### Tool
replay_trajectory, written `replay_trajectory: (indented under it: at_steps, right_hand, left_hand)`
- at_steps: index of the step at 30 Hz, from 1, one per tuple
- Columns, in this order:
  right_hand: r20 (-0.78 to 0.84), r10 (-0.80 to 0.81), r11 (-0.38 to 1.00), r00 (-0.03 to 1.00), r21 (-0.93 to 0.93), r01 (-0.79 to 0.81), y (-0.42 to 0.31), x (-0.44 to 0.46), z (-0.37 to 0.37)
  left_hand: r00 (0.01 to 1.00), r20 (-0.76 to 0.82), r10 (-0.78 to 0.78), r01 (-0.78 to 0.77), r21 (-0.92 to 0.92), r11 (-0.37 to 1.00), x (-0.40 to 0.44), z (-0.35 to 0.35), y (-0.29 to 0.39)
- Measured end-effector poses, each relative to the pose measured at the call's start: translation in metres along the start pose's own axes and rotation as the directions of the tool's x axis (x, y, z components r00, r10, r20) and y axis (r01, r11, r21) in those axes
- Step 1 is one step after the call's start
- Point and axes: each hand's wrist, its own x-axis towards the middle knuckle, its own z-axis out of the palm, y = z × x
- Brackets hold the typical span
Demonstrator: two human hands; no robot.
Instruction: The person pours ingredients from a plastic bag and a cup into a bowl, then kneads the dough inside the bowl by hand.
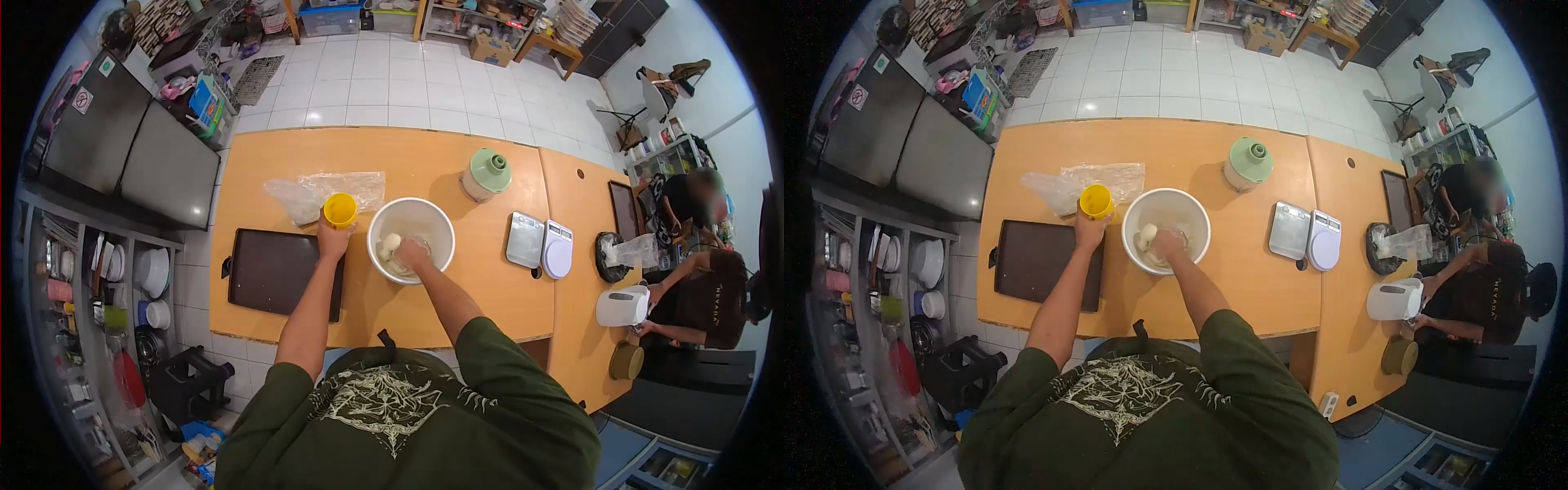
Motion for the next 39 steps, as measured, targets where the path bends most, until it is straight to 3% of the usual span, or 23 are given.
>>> replay_trajectory:
  at_steps: [2,5,7,8,10,11,13,15,17,21,24,26,29,30,32,35,39]
  right_hand:
    - [-0.036,0.106,0.994,0.994,0.042,-0.104,0.01,0.014,0.016]
    - [-0.082,0.052,0.994,0.995,-0.087,-0.059,0.017,0.029,0.031]
    - [-0.075,0.094,0.993,0.993,-0.066,-0.099,0.018,0.028,0.031]
    - [-0.065,0.135,0.989,0.989,-0.044,-0.138,0.016,0.025,0.027]
    - [-0.053,0.085,0.995,0.995,-0.056,-0.088,0.019,0.023,0.026]
    - [-0.043,0.027,0.997,0.999,-0.068,-0.03,0.02,0.024,0.023]
    - [0.006,0.014,0.998,1.0,-0.058,-0.014,0.017,0.019,0.013]
    - [0.063,0.002,0.999,0.998,-0.045,0.001,0.012,0.007,0.003]
    - [-0.052,-0.279,0.957,0.959,-0.093,0.274,0.01,-0.004,-0.005]
    - [-0.238,-0.431,0.889,0.87,-0.276,0.365,0.002,-0.022,-0.002]
    - [-0.18,-0.406,0.861,0.896,-0.404,0.309,0.003,-0.015,0.007]
    - [0.176,-0.465,0.711,0.868,-0.509,0.485,0.006,-0.005,0.008]
    - [0.181,-0.568,0.614,0.803,-0.556,0.56,0.025,-0.01,-0.004]
    - [0.181,-0.572,0.612,0.8,-0.557,0.562,0.022,-0.007,-0.008]
    - [0.006,-0.482,0.755,0.876,-0.505,0.418,0.023,-0.001,-0.008]
    - [-0.029,-0.372,0.825,0.928,-0.467,0.317,0.034,0.01,-0.008]
    - [-0.14,-0.427,0.806,0.893,-0.507,0.306,0.05,0.025,0.01]
  left_hand:
    - [1.0,0.006,-0.004,0.004,0.005,1.0,0.001,-0.001,0.001]
    - [1.0,0.012,-0.017,0.016,0.045,0.999,0.002,0.0,-0.013]
    - [0.998,-0.039,0.049,-0.037,0.267,0.963,-0.002,-0.002,-0.02]
    - [0.998,-0.039,0.049,-0.037,0.265,0.963,-0.005,-0.005,-0.022]
    - [0.971,-0.129,-0.201,0.238,0.581,0.778,-0.018,-0.01,-0.025]
    - [0.971,-0.13,-0.199,0.238,0.58,0.779,-0.028,-0.009,-0.025]
    - [0.974,-0.176,-0.141,0.185,0.265,0.946,-0.053,0.005,-0.023]
    - [0.971,-0.096,-0.218,0.237,0.287,0.928,-0.071,0.026,0.026]
    - [0.983,-0.077,-0.165,0.181,0.302,0.936,-0.076,0.05,0.032]
    - [0.992,-0.06,-0.108,0.121,0.294,0.948,-0.074,0.065,0.023]
    - [0.995,0.007,-0.102,0.096,0.295,0.951,-0.072,0.063,0.022]
    - [0.988,0.019,-0.156,0.143,0.31,0.94,-0.071,0.061,0.03]
    - [0.982,0.033,-0.184,0.164,0.321,0.933,-0.073,0.061,0.03]
    - [0.987,0.028,-0.159,0.142,0.314,0.939,-0.07,0.061,0.027]
    - [0.988,0.011,-0.151,0.14,0.312,0.94,-0.068,0.061,0.023]
    - [0.992,-0.014,-0.129,0.127,0.294,0.947,-0.07,0.06,0.027]
    - [0.987,-0.093,-0.134,0.154,0.269,0.951,-0.073,0.063,0.041]
